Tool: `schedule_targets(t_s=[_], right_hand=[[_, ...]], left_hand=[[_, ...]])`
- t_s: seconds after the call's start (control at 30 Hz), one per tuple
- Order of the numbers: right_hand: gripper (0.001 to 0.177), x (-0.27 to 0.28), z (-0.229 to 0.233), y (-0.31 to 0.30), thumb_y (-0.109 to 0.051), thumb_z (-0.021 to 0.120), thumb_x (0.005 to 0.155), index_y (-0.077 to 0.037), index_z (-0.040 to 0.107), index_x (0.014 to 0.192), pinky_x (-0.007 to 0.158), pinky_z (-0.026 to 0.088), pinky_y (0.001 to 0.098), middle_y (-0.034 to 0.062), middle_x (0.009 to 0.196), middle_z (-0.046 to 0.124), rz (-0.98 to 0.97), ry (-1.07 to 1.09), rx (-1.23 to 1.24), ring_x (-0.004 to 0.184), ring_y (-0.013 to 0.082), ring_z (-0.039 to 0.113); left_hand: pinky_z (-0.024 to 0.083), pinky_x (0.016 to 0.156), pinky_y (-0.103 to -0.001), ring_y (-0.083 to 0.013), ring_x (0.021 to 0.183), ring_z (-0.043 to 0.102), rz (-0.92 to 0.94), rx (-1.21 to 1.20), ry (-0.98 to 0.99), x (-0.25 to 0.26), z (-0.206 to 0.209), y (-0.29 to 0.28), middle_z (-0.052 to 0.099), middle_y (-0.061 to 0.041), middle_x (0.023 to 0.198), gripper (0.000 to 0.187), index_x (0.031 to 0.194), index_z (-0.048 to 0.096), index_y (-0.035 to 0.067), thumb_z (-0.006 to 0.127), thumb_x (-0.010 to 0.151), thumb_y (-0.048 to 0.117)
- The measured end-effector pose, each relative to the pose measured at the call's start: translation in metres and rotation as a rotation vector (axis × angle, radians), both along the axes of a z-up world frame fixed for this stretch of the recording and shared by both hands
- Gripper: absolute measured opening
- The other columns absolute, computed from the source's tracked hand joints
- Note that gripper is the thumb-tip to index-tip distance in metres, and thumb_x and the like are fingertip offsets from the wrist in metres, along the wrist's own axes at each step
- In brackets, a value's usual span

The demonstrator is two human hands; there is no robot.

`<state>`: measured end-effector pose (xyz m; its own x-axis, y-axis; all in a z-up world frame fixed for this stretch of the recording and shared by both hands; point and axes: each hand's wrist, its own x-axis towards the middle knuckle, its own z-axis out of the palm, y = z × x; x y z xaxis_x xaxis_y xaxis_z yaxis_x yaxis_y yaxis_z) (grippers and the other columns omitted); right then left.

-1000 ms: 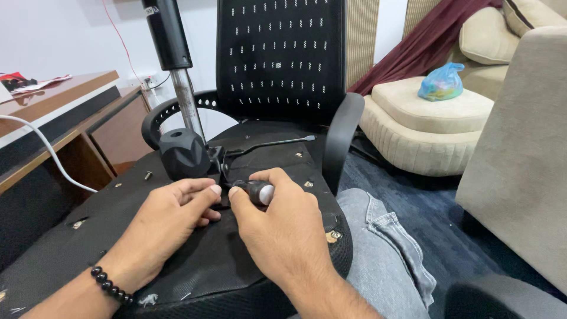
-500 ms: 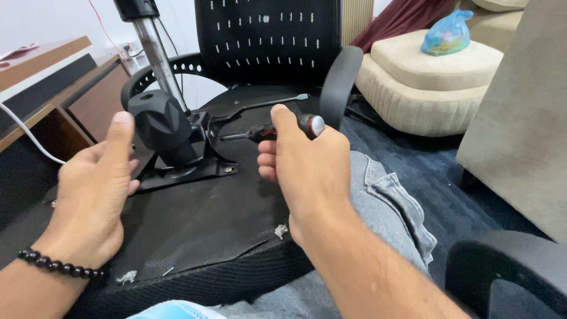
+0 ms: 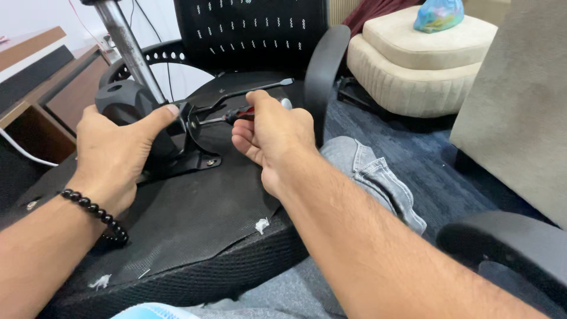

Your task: The person uses a screwdriver to tighten screws on the underside of an office chair seat, securing the gas lift mechanism to the seat base. The person works methodically, tightening each screw in turn.

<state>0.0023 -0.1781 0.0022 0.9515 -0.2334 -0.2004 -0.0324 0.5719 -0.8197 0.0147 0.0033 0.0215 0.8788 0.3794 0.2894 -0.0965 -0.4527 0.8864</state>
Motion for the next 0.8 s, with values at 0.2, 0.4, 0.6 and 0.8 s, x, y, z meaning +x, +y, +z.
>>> schedule_targets(t_s=[0.2, 0.4, 0.6, 0.8], right_hand=[[0.025, -0.012, 0.000, -0.004, -0.024, 0.065, 0.090, 0.001, 0.066, 0.089, 0.059, 0.059, 0.0295, 0.0098, 0.075, 0.066, 0.006, -0.092, 0.030, 0.061, 0.0148, 0.064], [0.026, -0.038, 0.009, 0.016, -0.024, 0.068, 0.085, -0.002, 0.071, 0.098, 0.064, 0.057, 0.0332, 0.0081, 0.077, 0.074, -0.309, -0.070, -0.482, 0.064, 0.0164, 0.068], [0.027, -0.063, 0.021, 0.065, -0.022, 0.063, 0.087, -0.011, 0.068, 0.111, 0.068, 0.058, 0.0310, 0.0019, 0.080, 0.072, -0.205, -0.209, -0.569, 0.070, 0.0107, 0.071], [0.030, -0.080, 0.025, 0.085, -0.027, 0.064, 0.090, -0.010, 0.071, 0.114, 0.070, 0.058, 0.0359, 0.0134, 0.086, 0.073, 0.054, -0.246, -0.623, 0.076, 0.0220, 0.071]], left_hand=[[0.055, 0.075, -0.050, -0.0458, 0.095, 0.065, -0.145, 0.066, -0.066, 0.042, -0.034, 0.059, 0.062, -0.037, 0.109, 0.083, 0.119, 0.056, -0.014, 0.055, 0.103, 0.067], [0.049, 0.105, -0.039, -0.0245, 0.118, 0.071, -0.142, -0.583, -0.003, 0.094, -0.035, 0.124, 0.075, -0.012, 0.124, 0.099, 0.130, 0.063, 0.004, 0.000, 0.099, 0.074], [0.040, 0.113, -0.035, -0.0260, 0.125, 0.063, -0.187, -0.396, 0.251, 0.086, -0.029, 0.098, 0.069, -0.022, 0.131, 0.108, 0.136, 0.050, -0.009, -0.009, 0.095, 0.072], [0.046, 0.105, -0.034, -0.0175, 0.116, 0.065, -0.246, -0.355, 0.281, 0.064, -0.020, 0.087, 0.072, -0.015, 0.125, 0.090, 0.132, 0.058, -0.008, 0.010, 0.103, 0.062]])
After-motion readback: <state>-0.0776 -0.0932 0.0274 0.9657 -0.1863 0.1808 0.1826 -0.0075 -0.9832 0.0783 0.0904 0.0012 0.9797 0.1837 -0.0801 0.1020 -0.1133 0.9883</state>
